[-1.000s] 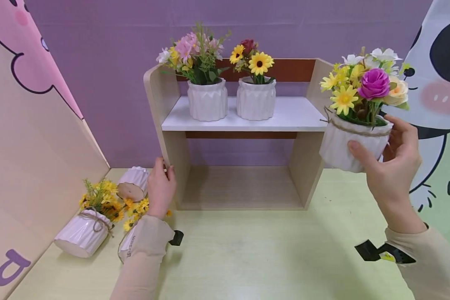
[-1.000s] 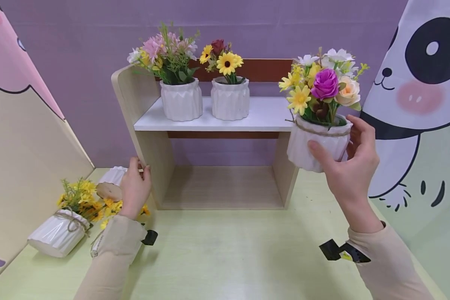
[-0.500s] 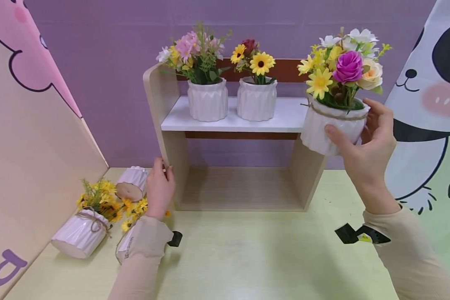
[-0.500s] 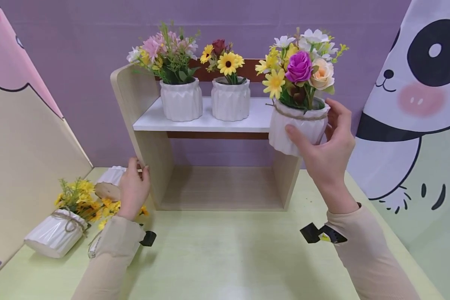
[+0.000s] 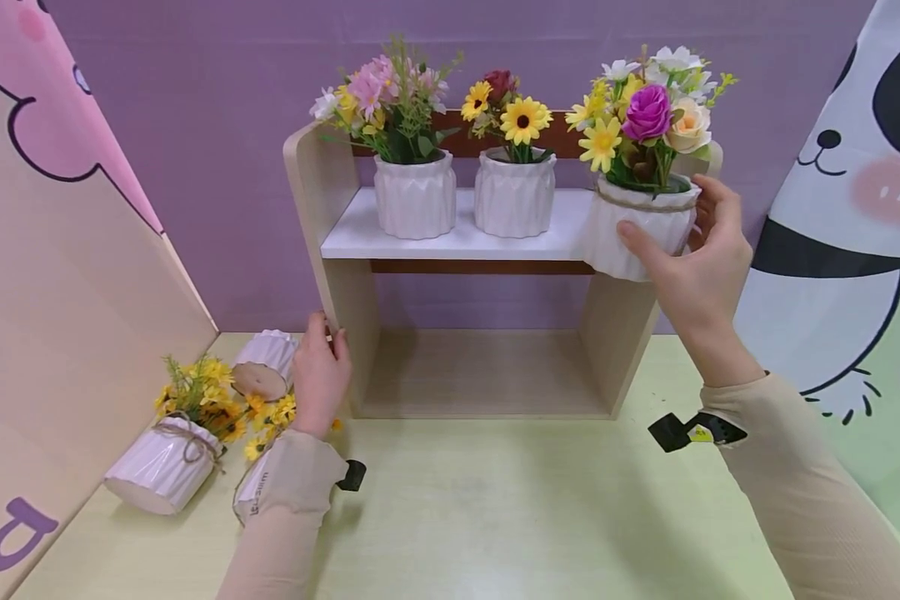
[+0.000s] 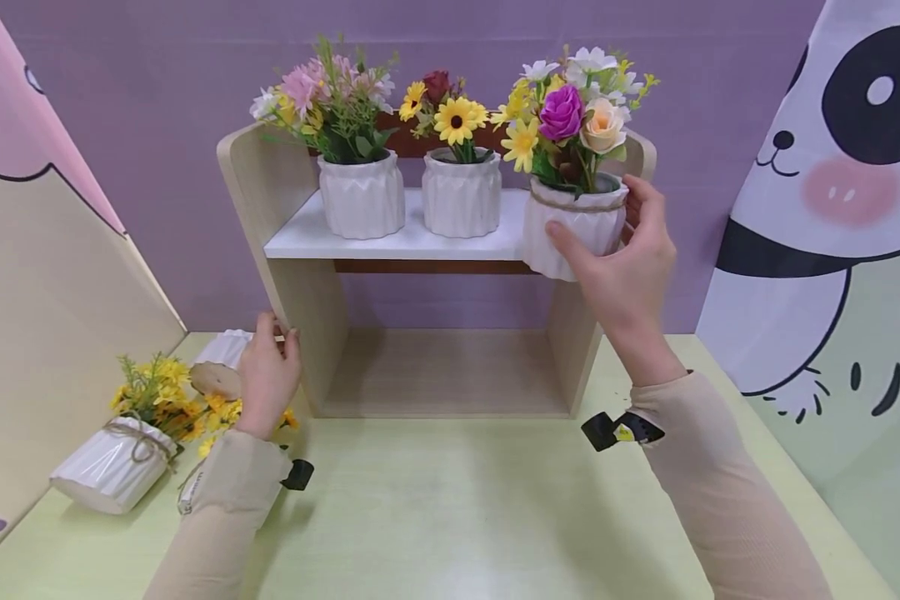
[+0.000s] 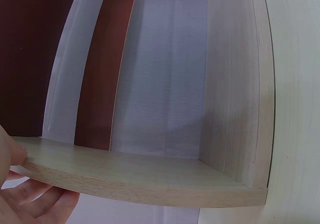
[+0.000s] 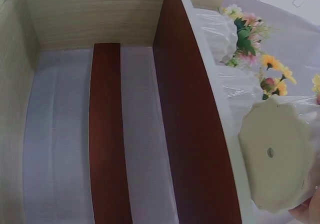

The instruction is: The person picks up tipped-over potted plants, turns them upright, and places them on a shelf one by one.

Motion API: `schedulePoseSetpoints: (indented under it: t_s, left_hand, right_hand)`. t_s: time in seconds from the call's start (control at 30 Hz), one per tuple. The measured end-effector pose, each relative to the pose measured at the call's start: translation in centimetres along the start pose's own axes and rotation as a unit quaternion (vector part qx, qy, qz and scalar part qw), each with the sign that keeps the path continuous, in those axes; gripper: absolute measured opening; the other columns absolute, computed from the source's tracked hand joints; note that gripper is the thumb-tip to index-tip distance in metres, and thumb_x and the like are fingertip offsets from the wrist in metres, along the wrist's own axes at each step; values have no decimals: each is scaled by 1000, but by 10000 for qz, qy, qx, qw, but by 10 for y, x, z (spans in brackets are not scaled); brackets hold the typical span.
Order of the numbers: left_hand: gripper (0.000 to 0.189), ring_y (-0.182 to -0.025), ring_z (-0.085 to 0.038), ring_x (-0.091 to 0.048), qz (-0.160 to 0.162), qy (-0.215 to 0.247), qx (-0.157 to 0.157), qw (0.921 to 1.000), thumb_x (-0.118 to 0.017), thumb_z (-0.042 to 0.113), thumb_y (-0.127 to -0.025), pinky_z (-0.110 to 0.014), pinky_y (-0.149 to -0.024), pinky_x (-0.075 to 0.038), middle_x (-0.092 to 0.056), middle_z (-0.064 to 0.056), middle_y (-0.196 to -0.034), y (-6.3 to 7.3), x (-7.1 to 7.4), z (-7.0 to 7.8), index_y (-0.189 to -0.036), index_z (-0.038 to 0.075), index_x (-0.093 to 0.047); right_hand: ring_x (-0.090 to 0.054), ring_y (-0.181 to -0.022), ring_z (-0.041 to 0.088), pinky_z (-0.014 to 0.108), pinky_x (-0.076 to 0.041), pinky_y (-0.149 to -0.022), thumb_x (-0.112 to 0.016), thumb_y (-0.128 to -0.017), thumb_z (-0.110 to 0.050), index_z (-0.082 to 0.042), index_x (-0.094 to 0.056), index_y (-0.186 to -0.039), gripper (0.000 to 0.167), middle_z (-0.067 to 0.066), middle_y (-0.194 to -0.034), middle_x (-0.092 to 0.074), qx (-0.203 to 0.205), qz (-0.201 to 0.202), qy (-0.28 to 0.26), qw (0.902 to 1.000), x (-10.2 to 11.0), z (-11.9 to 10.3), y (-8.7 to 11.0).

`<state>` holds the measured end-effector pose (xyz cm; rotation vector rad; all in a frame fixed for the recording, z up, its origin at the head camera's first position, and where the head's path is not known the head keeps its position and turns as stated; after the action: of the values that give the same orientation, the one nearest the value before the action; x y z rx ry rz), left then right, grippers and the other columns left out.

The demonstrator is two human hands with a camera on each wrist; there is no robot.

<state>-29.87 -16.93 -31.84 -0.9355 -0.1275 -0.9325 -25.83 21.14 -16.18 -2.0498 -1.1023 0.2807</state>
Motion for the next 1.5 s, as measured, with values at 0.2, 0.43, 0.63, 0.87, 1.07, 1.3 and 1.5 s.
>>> schedulePoseSetpoints:
  t_s: [0.2,0.43,0.63,0.87,1.07,1.3,1.5]
  left_hand:
    - [22,-81,-38,-59,46,-21,-60,10000,-49,13,-92,-48,-69,-50,-59,-24,-96,1,0,0,-109,-2,-46]
    - [23,-84,-39,-59,19,-12,-4,10000,-49,13,-92,-49,-71,-51,-59,-25,-98,2,-1,0,-110,-2,-45]
    - [23,-82,-39,-59,19,-29,-45,10000,-49,12,-92,-48,-70,-51,-59,-25,-96,3,-1,-1,-110,-2,-45]
    - [24,-83,-38,-59,-30,-21,14,10000,-49,13,-92,-48,-71,-51,-59,-24,-98,4,-1,0,-112,-1,-45]
    - [25,-84,-38,-59,-57,-15,44,10000,-48,13,-93,-48,-72,-51,-59,-24,-99,3,-1,0,-113,-1,-44]
    - [24,-83,-38,-59,-39,-15,4,10000,-48,13,-93,-48,-71,-51,-59,-25,-98,2,-1,0,-111,-1,-45]
    - [22,-81,-38,-59,38,-30,-29,10000,-49,13,-92,-48,-70,-51,-59,-24,-95,1,0,0,-109,-1,-45]
  right_hand:
    - [-50,-107,10,26,-45,-89,-76,-70,-36,-18,-41,-129,71,0,-122,-54,-99,-144,275,9995,-11,4,-5]
    - [-52,-102,9,24,-45,-88,-74,-69,-42,-15,-42,-129,73,2,-119,-55,-40,-111,373,9992,-24,7,-11]
    - [-52,-104,9,22,-44,-90,-74,-69,-43,-9,-42,-129,75,3,-121,-55,149,-80,366,9992,-33,11,-16]
    - [-49,-112,9,20,-39,-96,-73,-71,-41,-6,-39,-129,76,5,-125,-51,146,-96,415,9990,-40,15,-22]
    - [-44,-120,10,20,-34,-100,-68,-72,-49,-8,-36,-133,80,5,-131,-47,-10,-160,781,9968,-46,19,-28]
    - [-40,-124,6,17,-30,-102,-66,-72,-51,-8,-33,-134,82,4,-135,-45,-76,-191,840,9963,-52,25,-34]
    - [-37,-127,8,20,-28,-105,-65,-75,-50,-8,-30,-137,83,6,-138,-41,-124,-356,835,9958,-57,25,-39]
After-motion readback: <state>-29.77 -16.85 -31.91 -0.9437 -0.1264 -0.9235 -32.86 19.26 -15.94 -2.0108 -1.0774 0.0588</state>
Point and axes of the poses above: each hand's wrist, its own y-axis away from the middle knuckle, its own x-axis out of the back of the hand, z = x × y, the point moved 4 cm from there along -y, towards the middle knuckle
